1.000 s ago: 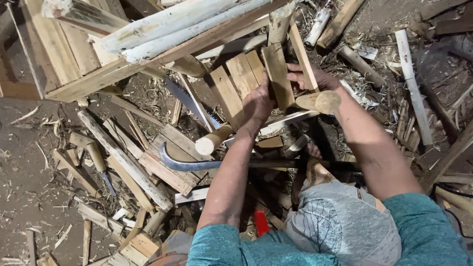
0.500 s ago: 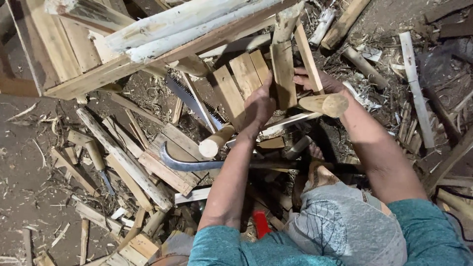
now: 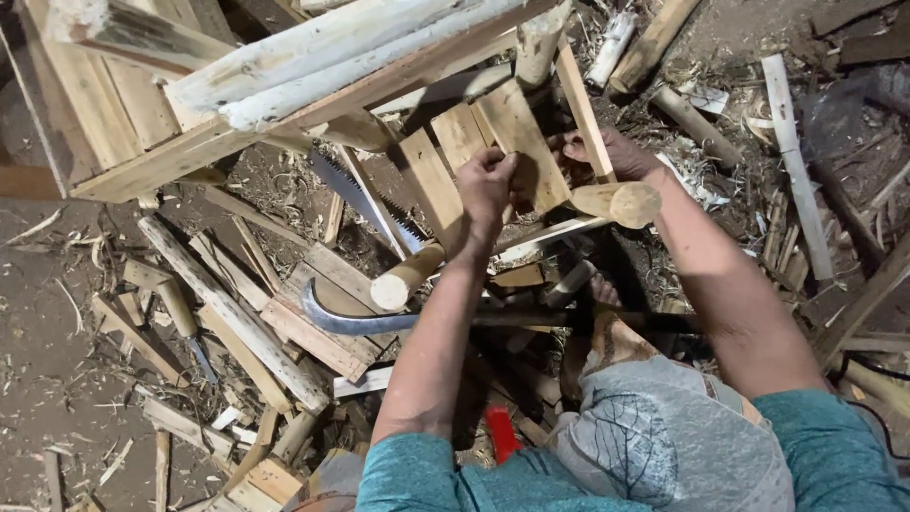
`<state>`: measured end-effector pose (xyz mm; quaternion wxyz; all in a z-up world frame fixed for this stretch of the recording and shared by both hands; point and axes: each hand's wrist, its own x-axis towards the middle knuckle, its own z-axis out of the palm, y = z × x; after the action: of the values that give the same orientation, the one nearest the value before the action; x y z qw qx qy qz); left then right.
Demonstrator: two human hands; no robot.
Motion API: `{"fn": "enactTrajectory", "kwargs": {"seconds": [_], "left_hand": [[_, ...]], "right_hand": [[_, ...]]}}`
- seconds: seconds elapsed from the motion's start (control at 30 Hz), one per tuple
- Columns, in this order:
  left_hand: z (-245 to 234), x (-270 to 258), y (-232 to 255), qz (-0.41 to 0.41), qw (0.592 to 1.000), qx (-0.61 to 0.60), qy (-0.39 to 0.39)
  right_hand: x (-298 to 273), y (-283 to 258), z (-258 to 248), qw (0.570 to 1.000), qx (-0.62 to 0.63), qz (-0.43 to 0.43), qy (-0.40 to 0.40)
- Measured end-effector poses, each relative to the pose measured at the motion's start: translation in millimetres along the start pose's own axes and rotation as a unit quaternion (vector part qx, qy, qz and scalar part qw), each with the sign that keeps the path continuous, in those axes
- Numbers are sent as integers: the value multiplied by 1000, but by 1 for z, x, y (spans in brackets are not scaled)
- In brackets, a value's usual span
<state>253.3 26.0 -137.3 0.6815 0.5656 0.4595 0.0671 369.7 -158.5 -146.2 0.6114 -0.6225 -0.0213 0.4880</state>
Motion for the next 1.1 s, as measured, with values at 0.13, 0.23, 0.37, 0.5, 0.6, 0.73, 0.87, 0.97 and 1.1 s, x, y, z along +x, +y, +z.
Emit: {"fn": "enactTrajectory", "kwargs": {"seconds": [0.13,0.23,0.37,0.5,0.6,0.73,0.87,0.97,1.1], "left_hand": [[0,-22,31,-67,994,-85,-22],[3,-4,13,-54,997,-53,-15],[4,13,-10,-17,993,116,8],[6,15,-7,-26,981,190,6],[6,13,7,-45,981,191,0],[5,16,8,-73,979,190,5],[7,12,8,-70,963,261,8],[11,20,-3,-53,948,313,18],[9,16,-1,-42,948,317,12]], "right_hand": [[4,25,-13,1000,15,-1,5],[2,29,-13,1000,9,-6,3],[-11,1,4,1000,-21,-21,-10],[3,13,0,999,-35,-35,-20],[3,8,5,992,-104,-58,-37],[-2,4,13,996,-77,-37,-29],[-33,-40,34,996,-85,4,-24],[-20,3,12,886,-168,-383,-201],[-40,-41,47,998,-57,36,0]]}}
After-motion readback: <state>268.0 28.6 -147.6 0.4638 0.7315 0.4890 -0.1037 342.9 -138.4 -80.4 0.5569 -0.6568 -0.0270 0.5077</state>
